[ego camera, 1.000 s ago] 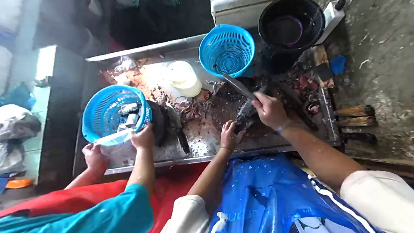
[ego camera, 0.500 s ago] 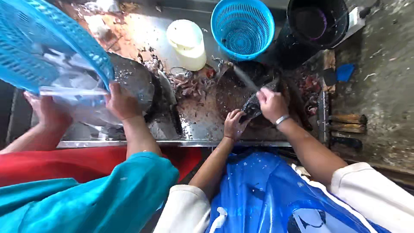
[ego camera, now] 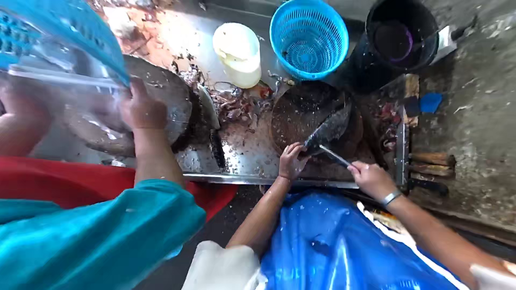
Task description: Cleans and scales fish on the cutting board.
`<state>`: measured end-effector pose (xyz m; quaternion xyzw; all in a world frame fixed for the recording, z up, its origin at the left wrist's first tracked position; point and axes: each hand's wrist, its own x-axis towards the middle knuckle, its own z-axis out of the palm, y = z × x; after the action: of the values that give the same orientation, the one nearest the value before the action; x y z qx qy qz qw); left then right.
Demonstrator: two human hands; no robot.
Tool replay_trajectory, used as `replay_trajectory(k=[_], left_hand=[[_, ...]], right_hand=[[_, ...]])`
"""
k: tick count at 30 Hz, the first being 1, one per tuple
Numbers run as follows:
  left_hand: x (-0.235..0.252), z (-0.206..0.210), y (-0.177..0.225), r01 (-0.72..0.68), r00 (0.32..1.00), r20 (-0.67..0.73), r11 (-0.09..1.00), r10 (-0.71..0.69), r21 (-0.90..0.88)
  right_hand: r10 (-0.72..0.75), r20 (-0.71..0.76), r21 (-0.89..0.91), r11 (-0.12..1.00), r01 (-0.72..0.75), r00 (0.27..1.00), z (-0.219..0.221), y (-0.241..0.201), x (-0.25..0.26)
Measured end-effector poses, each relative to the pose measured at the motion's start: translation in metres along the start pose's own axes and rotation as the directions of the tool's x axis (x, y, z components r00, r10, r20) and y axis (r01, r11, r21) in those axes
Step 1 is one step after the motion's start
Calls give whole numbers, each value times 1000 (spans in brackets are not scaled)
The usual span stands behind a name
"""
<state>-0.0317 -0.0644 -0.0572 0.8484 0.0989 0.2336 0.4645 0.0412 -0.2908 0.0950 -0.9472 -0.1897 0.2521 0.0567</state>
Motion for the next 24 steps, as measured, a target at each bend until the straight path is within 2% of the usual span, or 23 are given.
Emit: replay_trajectory(k=[1,3,4,5,7,8,9,11,13,14,15,17,18,20,21,22,23,24], left_hand=[[-9,0,2,24,999,22,1000,-24,2],[-10,2,2,27,999,26,1000,-27,-10],[-6,3,1,17,1000,7,1000,-17,-26],[-11,5,0,18,1000,-10,999,-19,-44],[-14,0,0,43,999,-25,997,-45,-64],[-16,-2,2,57,998,-6,995,-57,-77],[-16,-2,4,63,998,0,994,-63,-94],[-19,-3,7,64,998,1,994,-64,-94],[-19,-2,9,64,998,-3,994,-65,-84],[-14,0,7,66,998,-15,995,-67,-79],[-17,1,10,84,996,-12,994,-85,-72],[-14,-8,14,106,993,50,993,-104,-54],[-13,-10,14,96,993,71,994,-92,-55],[-10,-9,14,101,993,65,993,-97,-54],[-18,-9,19,131,988,83,990,-127,-46],[-16,-9,21,151,985,88,988,-147,-35],[-6,-7,20,165,984,77,986,-163,-28],[-4,-6,22,203,976,81,979,-200,-30]], right_hand=[[-7,3,-5,1000,7,1000,-12,-10,-7],[-101,-163,26,994,106,981,-25,-44,15],[-140,-253,38,987,154,957,-20,-57,33],[-147,-279,50,985,167,949,0,-57,39],[-128,-228,21,990,137,965,57,-28,19],[-97,-187,-5,995,98,978,71,-11,-3],[-57,-133,-30,998,53,989,62,-2,-17],[-45,-104,-18,999,44,994,21,-15,-23],[-138,-267,36,988,153,954,1,-39,2],[-157,-311,63,981,185,937,8,-43,20],[-149,-287,81,981,179,946,31,-36,21],[-124,-243,68,987,144,962,87,-3,3],[-90,-179,59,993,102,980,86,9,-11],[-57,-78,52,997,61,995,38,0,-18],[-77,-111,61,995,84,991,20,-13,-18],[-126,-221,76,986,146,967,11,-27,-4],[-163,-336,91,975,205,928,10,-37,19],[-166,-381,102,970,220,910,27,-34,31]])
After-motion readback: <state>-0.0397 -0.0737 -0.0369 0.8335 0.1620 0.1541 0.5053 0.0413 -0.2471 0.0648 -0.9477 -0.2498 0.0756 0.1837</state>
